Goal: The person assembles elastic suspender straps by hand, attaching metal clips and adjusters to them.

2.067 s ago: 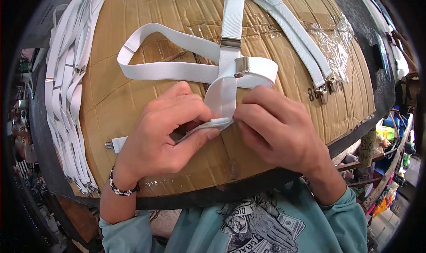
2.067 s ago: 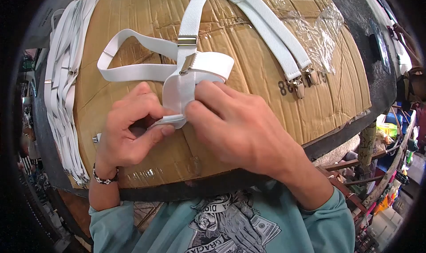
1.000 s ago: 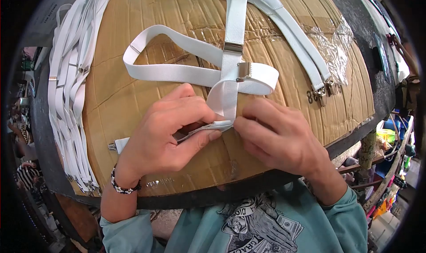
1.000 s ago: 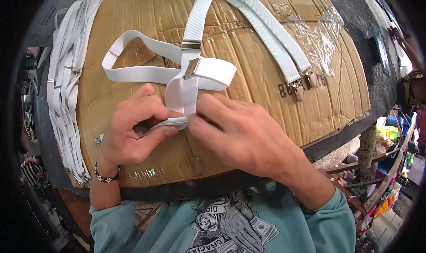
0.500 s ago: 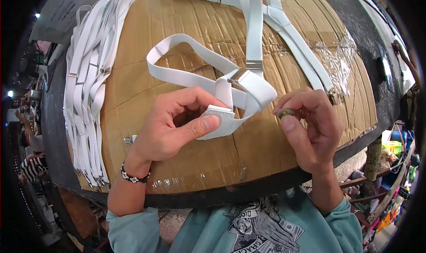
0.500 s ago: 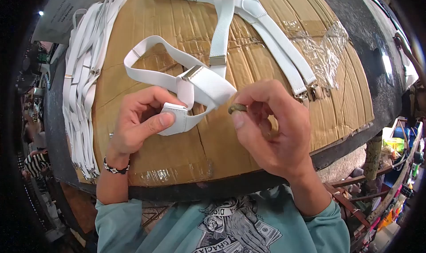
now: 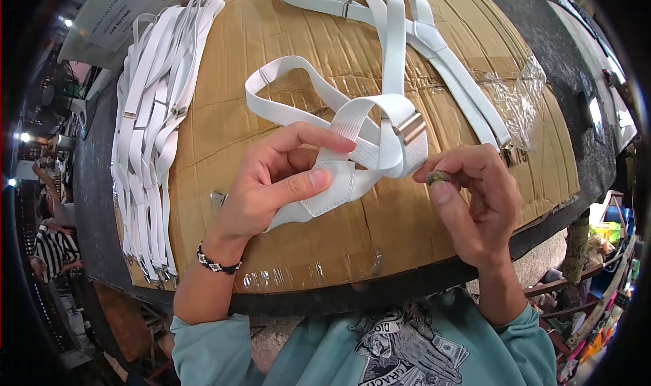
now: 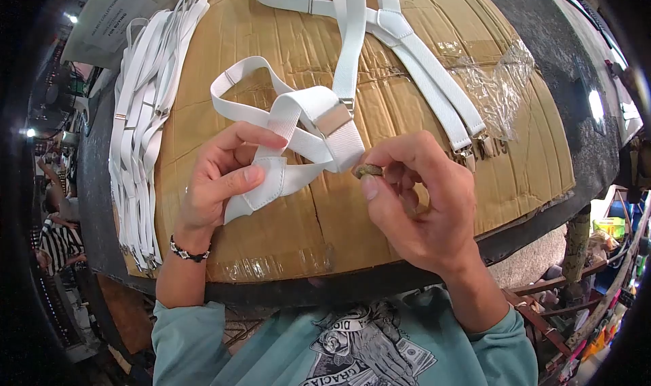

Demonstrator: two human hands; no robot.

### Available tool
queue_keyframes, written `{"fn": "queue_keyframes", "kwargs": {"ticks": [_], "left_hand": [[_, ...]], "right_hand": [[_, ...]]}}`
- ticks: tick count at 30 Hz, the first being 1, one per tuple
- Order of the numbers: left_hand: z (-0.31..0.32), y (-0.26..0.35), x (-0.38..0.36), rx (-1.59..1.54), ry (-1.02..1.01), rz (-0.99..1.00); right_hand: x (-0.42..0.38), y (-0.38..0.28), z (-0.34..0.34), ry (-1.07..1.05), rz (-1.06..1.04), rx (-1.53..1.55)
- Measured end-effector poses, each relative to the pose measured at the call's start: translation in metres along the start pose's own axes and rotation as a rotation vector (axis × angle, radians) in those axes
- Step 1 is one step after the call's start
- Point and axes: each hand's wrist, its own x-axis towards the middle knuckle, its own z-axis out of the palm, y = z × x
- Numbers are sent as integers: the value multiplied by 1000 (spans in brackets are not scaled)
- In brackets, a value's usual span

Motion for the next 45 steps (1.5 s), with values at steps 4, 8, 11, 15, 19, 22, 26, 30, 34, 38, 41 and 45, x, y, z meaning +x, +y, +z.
{"fn": "queue_keyframes", "kwargs": {"ticks": [4, 8, 11, 15, 19, 22, 26, 30, 34, 38, 41, 45], "left_hand": [[-1, 5, 0, -45, -32, -43], [4, 5, -1, -116, -16, -73], [8, 2, -1, -73, -12, -39], [10, 0, -3, -156, -64, -46], [16, 2, -5, -128, -109, -97], [21, 6, -4, -36, -77, -144], [33, 9, -1, -76, -65, -117], [22, 10, -5, -185, -143, -43], [25, 15, 0, 184, -21, -61], [37, 15, -1, 422, 109, -139], [47, 21, -3, 504, 162, -125], [49, 21, -8, 581, 208, -27]], "right_hand": [[0, 2, 0, -8, -20, 21], [0, 1, -1, -31, -21, 6], [-1, -2, 1, -56, 5, 43], [0, -15, 4, -88, 95, 269], [3, -11, 5, -130, 15, 338], [6, -13, 7, -143, -16, 351], [7, -17, 4, -241, 31, 182], [6, -25, 0, -317, 178, 78], [1, -24, -2, -233, 201, 323], [3, -24, 0, -331, 116, 225], [5, -23, 2, -339, 72, 203], [5, -22, 1, -330, 62, 184]]}}
